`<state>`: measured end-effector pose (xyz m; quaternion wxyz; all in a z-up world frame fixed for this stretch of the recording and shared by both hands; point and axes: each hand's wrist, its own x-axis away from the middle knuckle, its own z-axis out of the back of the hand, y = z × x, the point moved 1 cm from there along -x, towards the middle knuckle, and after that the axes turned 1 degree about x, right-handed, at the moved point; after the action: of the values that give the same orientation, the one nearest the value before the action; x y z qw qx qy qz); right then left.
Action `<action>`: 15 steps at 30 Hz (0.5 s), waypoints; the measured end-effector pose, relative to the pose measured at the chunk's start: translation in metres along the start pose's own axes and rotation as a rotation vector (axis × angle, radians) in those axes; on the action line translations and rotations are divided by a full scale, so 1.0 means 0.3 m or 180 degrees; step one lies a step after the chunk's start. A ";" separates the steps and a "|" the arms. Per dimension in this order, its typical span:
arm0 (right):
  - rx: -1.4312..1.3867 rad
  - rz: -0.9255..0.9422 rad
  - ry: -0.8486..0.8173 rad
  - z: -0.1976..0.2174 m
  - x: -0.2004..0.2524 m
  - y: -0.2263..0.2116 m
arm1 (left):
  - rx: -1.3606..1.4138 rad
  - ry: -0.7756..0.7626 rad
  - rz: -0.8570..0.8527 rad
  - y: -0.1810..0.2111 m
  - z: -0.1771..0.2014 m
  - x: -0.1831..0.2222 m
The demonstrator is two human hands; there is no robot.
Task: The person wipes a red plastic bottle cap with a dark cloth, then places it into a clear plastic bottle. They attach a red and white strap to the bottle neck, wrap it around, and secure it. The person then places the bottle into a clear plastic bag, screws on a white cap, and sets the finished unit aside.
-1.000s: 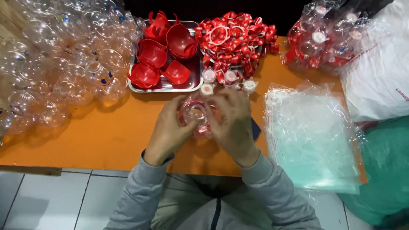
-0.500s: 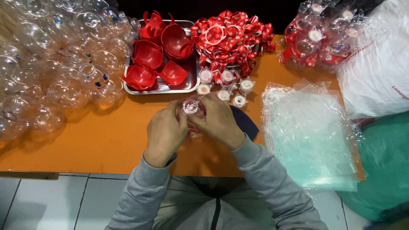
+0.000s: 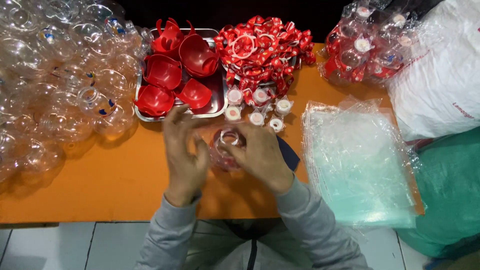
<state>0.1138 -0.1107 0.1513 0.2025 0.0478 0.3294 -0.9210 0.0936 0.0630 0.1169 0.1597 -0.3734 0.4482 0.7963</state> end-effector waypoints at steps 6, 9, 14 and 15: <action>-0.0478 0.0246 0.0411 -0.090 0.050 0.133 | 0.0430 -0.1030 -0.0344 -0.038 -0.088 0.024; -0.1141 0.0446 0.0497 -0.113 0.076 0.199 | 0.0671 -0.1312 -0.0005 -0.085 -0.093 0.069; -0.1784 -0.0071 0.1262 -0.060 0.107 0.315 | 0.0885 -0.1273 0.0250 -0.055 -0.096 0.051; -0.1501 -0.0169 0.1631 -0.038 0.105 0.352 | 0.0905 -0.1258 0.0296 -0.055 -0.096 0.053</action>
<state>0.1272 -0.1884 0.0734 0.0947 0.2207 0.5743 -0.7826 0.1057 0.0467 0.0861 0.2584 -0.1632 0.5326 0.7893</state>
